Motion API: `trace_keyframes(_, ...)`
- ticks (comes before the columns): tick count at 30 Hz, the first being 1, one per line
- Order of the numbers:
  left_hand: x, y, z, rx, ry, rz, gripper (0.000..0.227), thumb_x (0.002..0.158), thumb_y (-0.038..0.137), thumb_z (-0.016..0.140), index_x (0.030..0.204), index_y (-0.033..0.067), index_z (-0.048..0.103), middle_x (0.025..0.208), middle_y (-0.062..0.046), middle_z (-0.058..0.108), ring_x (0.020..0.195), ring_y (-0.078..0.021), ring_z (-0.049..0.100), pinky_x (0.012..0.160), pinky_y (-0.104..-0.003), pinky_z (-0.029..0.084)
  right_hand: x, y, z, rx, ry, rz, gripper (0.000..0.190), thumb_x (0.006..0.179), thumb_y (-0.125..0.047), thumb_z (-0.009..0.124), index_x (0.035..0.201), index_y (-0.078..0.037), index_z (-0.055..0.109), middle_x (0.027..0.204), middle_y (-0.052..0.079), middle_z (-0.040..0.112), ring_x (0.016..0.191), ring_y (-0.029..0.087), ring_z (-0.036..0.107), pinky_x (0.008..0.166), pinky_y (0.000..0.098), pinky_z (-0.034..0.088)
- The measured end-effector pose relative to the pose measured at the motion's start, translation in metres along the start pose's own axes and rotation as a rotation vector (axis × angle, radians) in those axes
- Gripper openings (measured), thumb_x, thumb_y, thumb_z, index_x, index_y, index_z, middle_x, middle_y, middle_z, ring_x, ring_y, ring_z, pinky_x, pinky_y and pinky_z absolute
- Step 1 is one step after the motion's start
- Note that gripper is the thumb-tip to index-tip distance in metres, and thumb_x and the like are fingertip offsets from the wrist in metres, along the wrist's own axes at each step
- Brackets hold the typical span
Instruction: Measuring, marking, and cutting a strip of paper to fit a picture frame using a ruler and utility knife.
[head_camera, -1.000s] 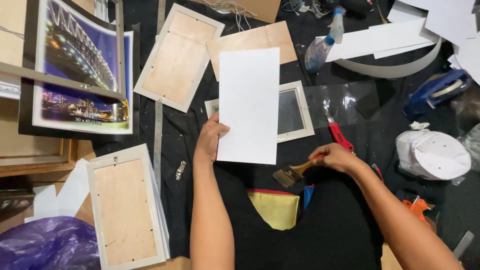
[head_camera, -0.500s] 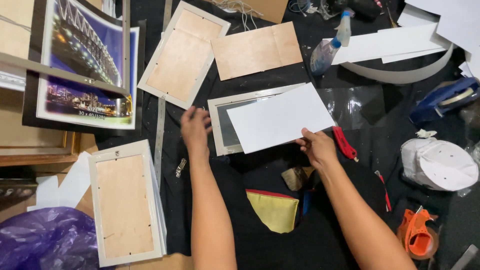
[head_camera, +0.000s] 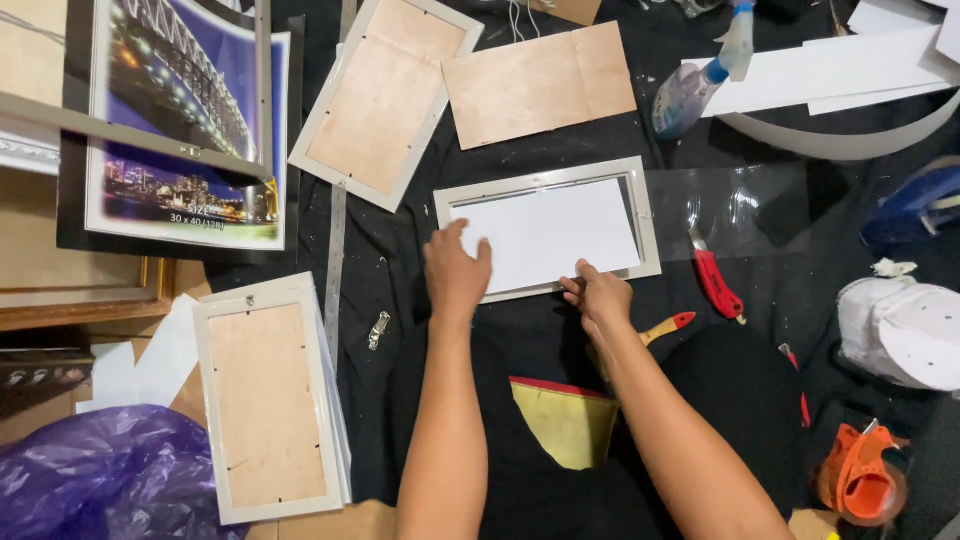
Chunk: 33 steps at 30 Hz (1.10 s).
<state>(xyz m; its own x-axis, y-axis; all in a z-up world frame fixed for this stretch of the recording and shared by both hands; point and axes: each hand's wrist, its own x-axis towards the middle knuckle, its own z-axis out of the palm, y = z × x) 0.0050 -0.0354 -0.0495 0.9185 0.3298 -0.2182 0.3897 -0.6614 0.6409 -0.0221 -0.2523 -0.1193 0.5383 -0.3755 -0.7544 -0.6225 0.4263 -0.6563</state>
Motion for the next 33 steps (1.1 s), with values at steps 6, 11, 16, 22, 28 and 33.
trace_keyframes(6, -0.047, 0.041, 0.037, 0.365, -0.648, 0.127, 0.068, 0.093, 0.021, 0.062, 0.158, 0.0131, 0.042, 0.158, -0.029, 0.034, 0.145, -0.0488, 0.034, 0.112, -0.058, 0.035, -0.074, -0.068, 0.001, -0.385, -0.129, 0.091, 0.057, 0.102, -0.025, 0.059, 0.133, 0.021, 0.048, 0.126, 0.042, 0.061, 0.107, 0.046, 0.07, 0.086, 0.0472, 0.06)
trace_keyframes(11, -0.057, 0.043, 0.054, 0.551, -0.791, 0.108, 0.097, 0.084, 0.025, 0.08, 0.164, 0.0127, 0.026, 0.168, -0.031, 0.01, 0.153, -0.0555, 0.008, 0.118, -0.07, 0.012, -0.008, -0.019, -0.044, -1.416, 0.014, -0.661, 0.038, 0.09, -0.037, 0.065, 0.123, -0.022, 0.074, 0.115, 0.008, 0.067, 0.114, 0.034, 0.065, 0.083, 0.045, 0.058)
trace_keyframes(16, -0.06, 0.058, 0.047, 0.65, -0.842, 0.127, 0.104, 0.086, 0.02, 0.078, 0.167, 0.0139, 0.013, 0.171, -0.027, -0.001, 0.155, -0.0538, -0.003, 0.119, -0.073, 0.002, -0.026, -0.019, -0.033, -1.695, -0.147, -0.84, 0.06, 0.091, -0.021, 0.054, 0.151, -0.024, 0.055, 0.158, 0.018, 0.041, 0.148, 0.04, 0.036, 0.115, 0.0625, 0.031)
trace_keyframes(22, -0.07, 0.068, 0.041, 0.671, -0.868, 0.08, 0.105, 0.086, 0.011, 0.076, 0.169, 0.0192, 0.011, 0.172, -0.025, -0.011, 0.152, -0.0586, -0.011, 0.114, -0.079, -0.003, -0.033, -0.026, -0.03, -1.672, -0.183, -0.728, 0.068, 0.091, -0.015, 0.047, 0.158, -0.021, 0.045, 0.167, 0.02, 0.031, 0.155, 0.04, 0.023, 0.119, 0.0704, 0.014)
trace_keyframes(28, -0.07, 0.053, 0.064, 0.64, -0.863, 0.015, 0.108, 0.085, 0.01, 0.078, 0.169, 0.0265, 0.012, 0.171, -0.024, -0.015, 0.148, -0.0644, -0.014, 0.11, -0.083, 0.005, -0.029, -0.02, -0.032, -1.709, -0.175, -0.694, 0.073, 0.087, -0.017, 0.053, 0.159, -0.023, 0.042, 0.168, 0.021, 0.027, 0.155, 0.043, 0.021, 0.117, 0.0737, 0.013)
trace_keyframes(33, -0.065, 0.038, 0.082, 0.631, -0.882, -0.01, 0.12, 0.077, 0.009, 0.085, 0.168, 0.0281, 0.008, 0.168, -0.025, -0.023, 0.143, -0.0701, -0.016, 0.104, -0.088, 0.002, -0.031, -0.019, -0.032, -1.686, -0.181, -0.722, 0.075, 0.086, -0.014, 0.055, 0.159, -0.022, 0.043, 0.168, 0.022, 0.027, 0.155, 0.044, 0.022, 0.117, 0.0745, 0.012)
